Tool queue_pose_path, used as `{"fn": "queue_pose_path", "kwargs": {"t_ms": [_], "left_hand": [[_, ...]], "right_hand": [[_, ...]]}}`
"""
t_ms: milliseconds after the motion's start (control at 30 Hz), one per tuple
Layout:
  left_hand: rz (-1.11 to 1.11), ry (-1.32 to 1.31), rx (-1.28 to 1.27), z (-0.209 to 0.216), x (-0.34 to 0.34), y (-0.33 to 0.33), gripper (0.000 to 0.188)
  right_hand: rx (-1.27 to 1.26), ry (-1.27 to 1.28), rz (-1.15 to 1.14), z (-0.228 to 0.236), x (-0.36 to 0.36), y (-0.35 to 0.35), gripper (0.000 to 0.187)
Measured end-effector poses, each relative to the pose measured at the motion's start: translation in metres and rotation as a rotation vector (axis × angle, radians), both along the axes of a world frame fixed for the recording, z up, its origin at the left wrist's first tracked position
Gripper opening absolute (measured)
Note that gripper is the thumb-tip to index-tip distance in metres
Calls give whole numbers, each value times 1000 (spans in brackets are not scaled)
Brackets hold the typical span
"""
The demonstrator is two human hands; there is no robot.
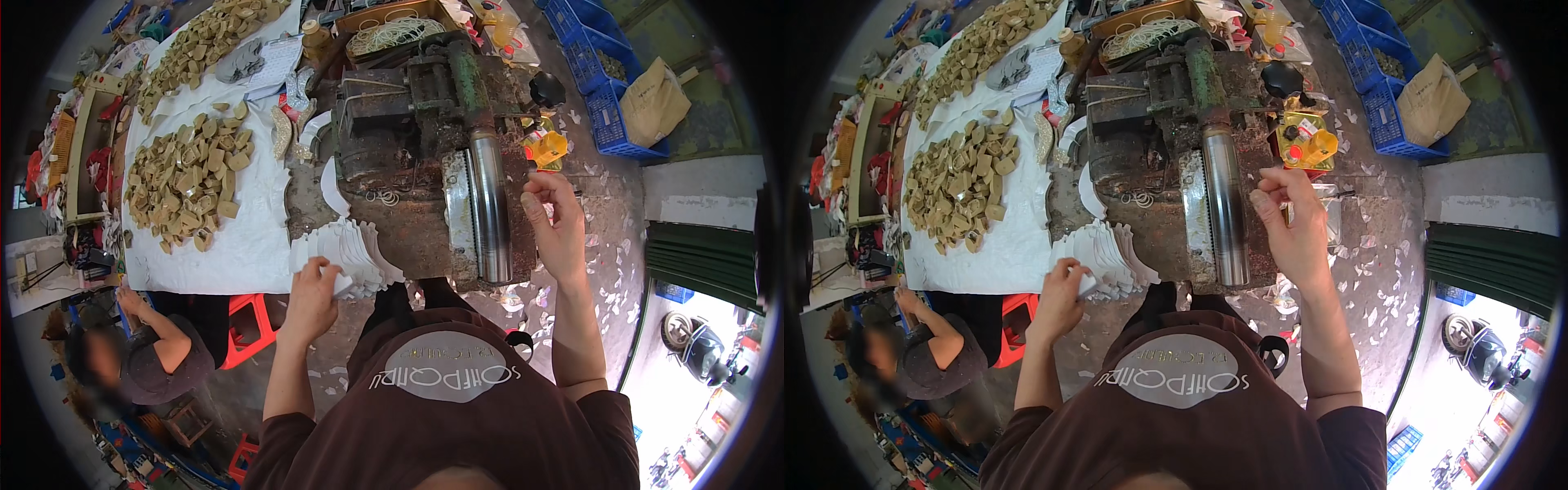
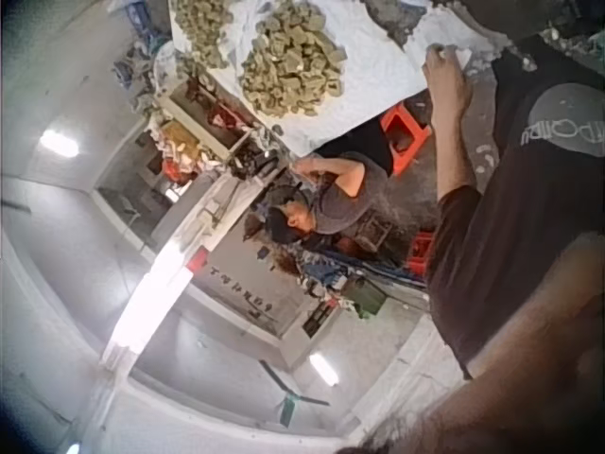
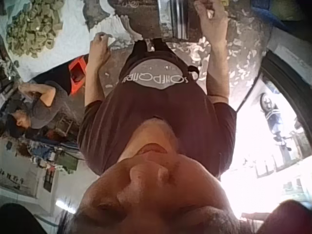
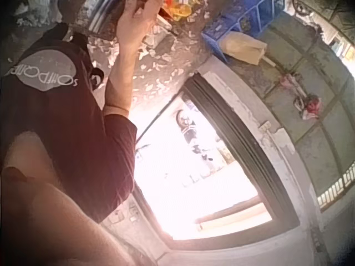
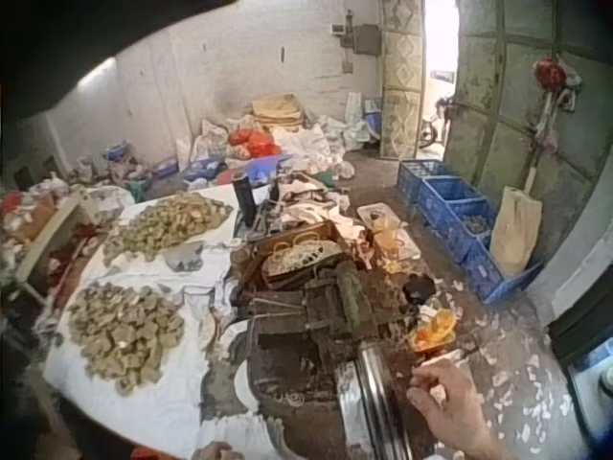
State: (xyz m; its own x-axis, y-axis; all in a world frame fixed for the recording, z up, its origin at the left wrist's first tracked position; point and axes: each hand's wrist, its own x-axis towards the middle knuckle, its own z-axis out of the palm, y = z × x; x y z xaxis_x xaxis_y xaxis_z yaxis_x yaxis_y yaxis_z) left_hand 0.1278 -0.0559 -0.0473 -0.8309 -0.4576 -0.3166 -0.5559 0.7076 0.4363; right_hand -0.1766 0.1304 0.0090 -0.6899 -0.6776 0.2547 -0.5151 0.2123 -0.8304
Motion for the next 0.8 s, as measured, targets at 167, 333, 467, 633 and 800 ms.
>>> {"fn": "queue_pose_path", "kwargs": {"t_ms": [167, 333, 467, 633, 800], "left_hand": [[202, 546, 527, 35, -52, -3, 43], [287, 984, 1328, 38, -99, 39, 41], [396, 1084, 1598, 56, -120, 60, 42], [585, 1011, 1357, 56, -122, 66, 40], [563, 714, 840, 34, -108, 35, 39]], "right_hand": [[-18, -43, 230, 15, 33, -12, 18], [-50, 138, 251, 18, 79, -41, 21], [-101, 218, 155, 5, 80, -39, 20], [-146, 171, 273, 6, 60, -30, 21], [126, 159, 110, 32, -8, 0, 11]]}}
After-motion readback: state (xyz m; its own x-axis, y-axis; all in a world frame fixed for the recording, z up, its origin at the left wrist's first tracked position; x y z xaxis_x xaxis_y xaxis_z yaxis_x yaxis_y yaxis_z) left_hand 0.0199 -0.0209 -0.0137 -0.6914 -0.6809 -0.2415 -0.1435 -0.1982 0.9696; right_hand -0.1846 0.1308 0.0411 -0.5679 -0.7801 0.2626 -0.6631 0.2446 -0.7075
